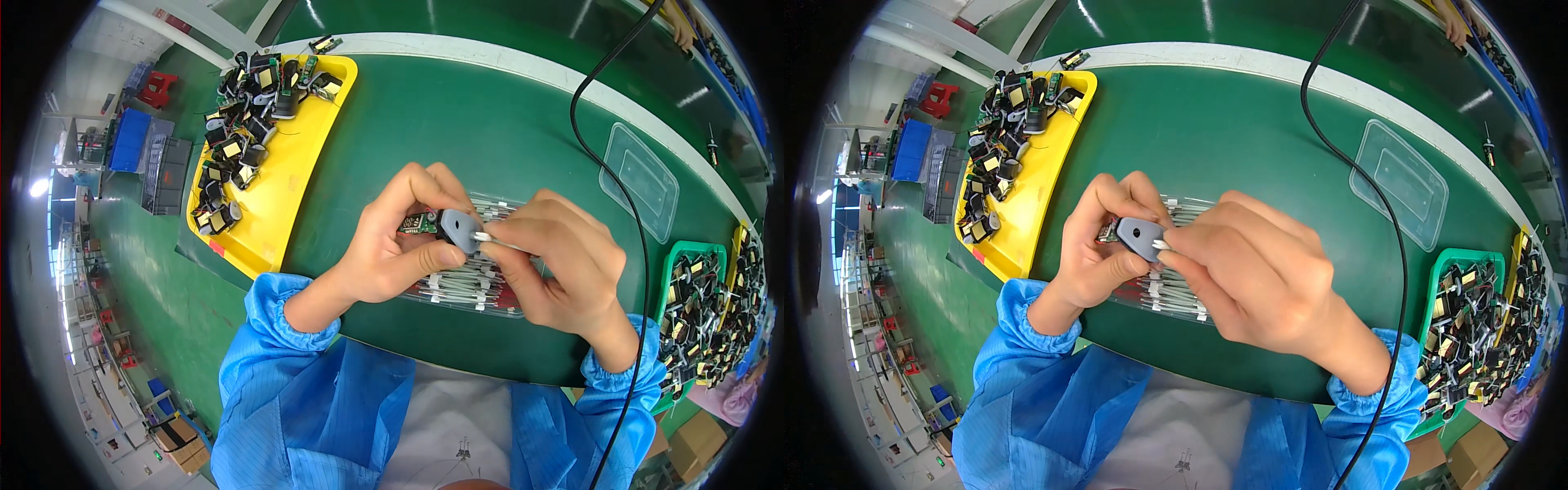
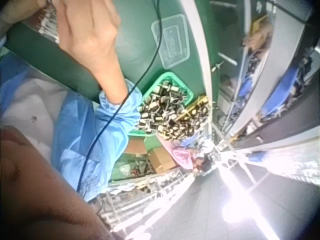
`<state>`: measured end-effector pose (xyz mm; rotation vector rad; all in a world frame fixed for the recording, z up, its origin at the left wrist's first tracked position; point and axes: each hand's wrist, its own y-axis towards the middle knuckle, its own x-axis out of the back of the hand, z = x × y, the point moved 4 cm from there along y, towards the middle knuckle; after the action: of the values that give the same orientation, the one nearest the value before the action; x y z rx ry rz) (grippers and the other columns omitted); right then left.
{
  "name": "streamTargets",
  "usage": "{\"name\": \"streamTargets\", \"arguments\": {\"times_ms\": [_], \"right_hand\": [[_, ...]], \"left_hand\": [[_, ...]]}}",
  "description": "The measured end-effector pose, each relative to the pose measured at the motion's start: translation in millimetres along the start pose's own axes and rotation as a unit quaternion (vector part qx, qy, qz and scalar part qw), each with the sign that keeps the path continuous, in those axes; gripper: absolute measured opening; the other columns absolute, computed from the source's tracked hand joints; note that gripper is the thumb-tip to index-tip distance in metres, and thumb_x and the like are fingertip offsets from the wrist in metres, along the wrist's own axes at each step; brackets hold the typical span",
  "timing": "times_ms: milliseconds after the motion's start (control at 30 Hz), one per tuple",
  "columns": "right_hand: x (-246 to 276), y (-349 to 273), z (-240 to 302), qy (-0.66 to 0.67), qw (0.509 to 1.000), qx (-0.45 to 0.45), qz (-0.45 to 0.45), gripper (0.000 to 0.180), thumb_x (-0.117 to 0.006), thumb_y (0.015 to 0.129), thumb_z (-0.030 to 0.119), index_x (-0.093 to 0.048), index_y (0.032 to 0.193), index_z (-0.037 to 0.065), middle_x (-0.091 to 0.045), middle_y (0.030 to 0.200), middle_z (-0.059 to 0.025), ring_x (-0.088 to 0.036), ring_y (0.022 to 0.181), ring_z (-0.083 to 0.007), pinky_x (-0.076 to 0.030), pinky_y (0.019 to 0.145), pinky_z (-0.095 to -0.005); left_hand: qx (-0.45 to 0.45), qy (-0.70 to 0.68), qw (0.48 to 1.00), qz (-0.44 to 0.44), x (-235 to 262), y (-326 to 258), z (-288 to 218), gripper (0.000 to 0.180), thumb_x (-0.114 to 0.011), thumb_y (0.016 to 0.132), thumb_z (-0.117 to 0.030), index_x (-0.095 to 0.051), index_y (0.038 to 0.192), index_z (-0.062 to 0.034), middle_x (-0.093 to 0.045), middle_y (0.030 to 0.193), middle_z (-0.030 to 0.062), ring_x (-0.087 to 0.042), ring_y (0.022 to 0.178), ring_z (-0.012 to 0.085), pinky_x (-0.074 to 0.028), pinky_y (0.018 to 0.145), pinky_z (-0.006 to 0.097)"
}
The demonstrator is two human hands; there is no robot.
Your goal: The person opens a plastic container of cotton swabs and repeatedly picks up small electronic components from a yellow tray. They use a cotton swab to clean or apply a substance to the surface of each component before placing it back into the tray. The process is repeated for multiple units in a repetitive assembly line fashion.
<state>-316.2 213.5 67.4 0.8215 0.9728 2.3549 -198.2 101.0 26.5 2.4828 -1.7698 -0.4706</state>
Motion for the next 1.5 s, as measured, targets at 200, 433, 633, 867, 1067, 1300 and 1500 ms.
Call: {"name": "streamTargets", "arguments": {"times_ms": [200, 433, 633, 867, 1067, 1300, 1500], "right_hand": [[1, 2, -1, 0.078, 0.996, -0.034, 0.035, 0.017, -0.073, 0.066, -0.007, -0.063, 0.08, -0.005, -0.06, 0.067, -0.0141, -0.058, 0.054, -0.0249, -0.046, 0.046, -0.0308], [-1, 2, 3, 0.067, 0.996, -0.022, 0.055, 0.018, -0.073, 0.066, -0.007, -0.062, 0.079, -0.005, -0.06, 0.067, -0.0138, -0.059, 0.055, -0.0256, -0.047, 0.047, -0.0313], [4, 3, 0, 0.062, 0.993, -0.063, 0.082, 0.018, -0.074, 0.068, -0.005, -0.064, 0.084, -0.003, -0.061, 0.071, -0.0119, -0.06, 0.056, -0.0207, -0.047, 0.048, -0.0307], [9, 1, -14, 0.135, 0.977, -0.156, 0.059, 0.017, -0.073, 0.074, -0.002, -0.066, 0.09, 0.0, -0.063, 0.075, -0.007, -0.057, 0.058, -0.0095, -0.043, 0.047, -0.0227], [3, -4, -13, 0.105, 0.982, -0.146, 0.051, 0.014, -0.071, 0.076, -0.003, -0.066, 0.089, 0.001, -0.062, 0.078, -0.0071, -0.055, 0.057, -0.0091, -0.041, 0.045, -0.0227], [-6, -8, -10, 0.056, 0.996, -0.075, -0.002, 0.014, -0.07, 0.075, -0.006, -0.064, 0.086, 0.0, -0.062, 0.077, -0.0092, -0.054, 0.056, -0.014, -0.041, 0.045, -0.0242], [-6, -6, -8, 0.067, 0.993, -0.093, 0.01, 0.012, -0.07, 0.076, -0.005, -0.062, 0.085, -0.001, -0.062, 0.077, -0.0093, -0.055, 0.056, -0.0138, -0.041, 0.045, -0.0244]], "left_hand": [[-0.026, 0.007, 1.0, 0.014, 0, -1, 5, 0.044, -0.075, 0.08, -0.031, -0.047, 0.1, -0.0042, -0.055, 0.093, 0.014, -0.054, 0.074, 0.0141, -0.045, 0.063, 0.024], [-0.042, 0.044, 0.998, 0.029, 0, -3, 2, 0.046, -0.076, 0.078, -0.034, -0.048, 0.099, -0.0041, -0.056, 0.09, 0.0138, -0.052, 0.078, 0.016, -0.042, 0.069, 0.027], [-0.035, 0.027, 0.998, 0.038, -3, -2, -2, 0.037, -0.074, 0.081, -0.02, -0.047, 0.099, -0.0036, -0.055, 0.095, 0.012, -0.054, 0.085, 0.0161, -0.044, 0.078, 0.028], [0.004, -0.028, 0.999, -0.031, -6, 0, 1, 0.042, -0.072, 0.084, -0.028, -0.044, 0.102, -0.0023, -0.052, 0.095, 0.0135, -0.056, 0.075, 0.0141, -0.048, 0.062, 0.025], [-0.024, 0.0, 1.0, -0.02, -5, -3, 2, 0.03, -0.07, 0.083, -0.006, -0.046, 0.101, -0.0034, -0.053, 0.099, 0.0101, -0.055, 0.091, 0.0156, -0.046, 0.083, 0.029], [-0.057, 0.12, 0.991, -0.027, -4, 0, -2, 0.038, -0.074, 0.081, -0.02, -0.045, 0.1, -0.0034, -0.053, 0.093, 0.013, -0.053, 0.084, 0.0158, -0.044, 0.075, 0.028], [-0.046, 0.079, 0.995, -0.042, -8, -7, -2, 0.032, -0.07, 0.083, -0.006, -0.045, 0.103, -0.0025, -0.052, 0.1, 0.0104, -0.054, 0.091, 0.015, -0.047, 0.082, 0.027]]}}
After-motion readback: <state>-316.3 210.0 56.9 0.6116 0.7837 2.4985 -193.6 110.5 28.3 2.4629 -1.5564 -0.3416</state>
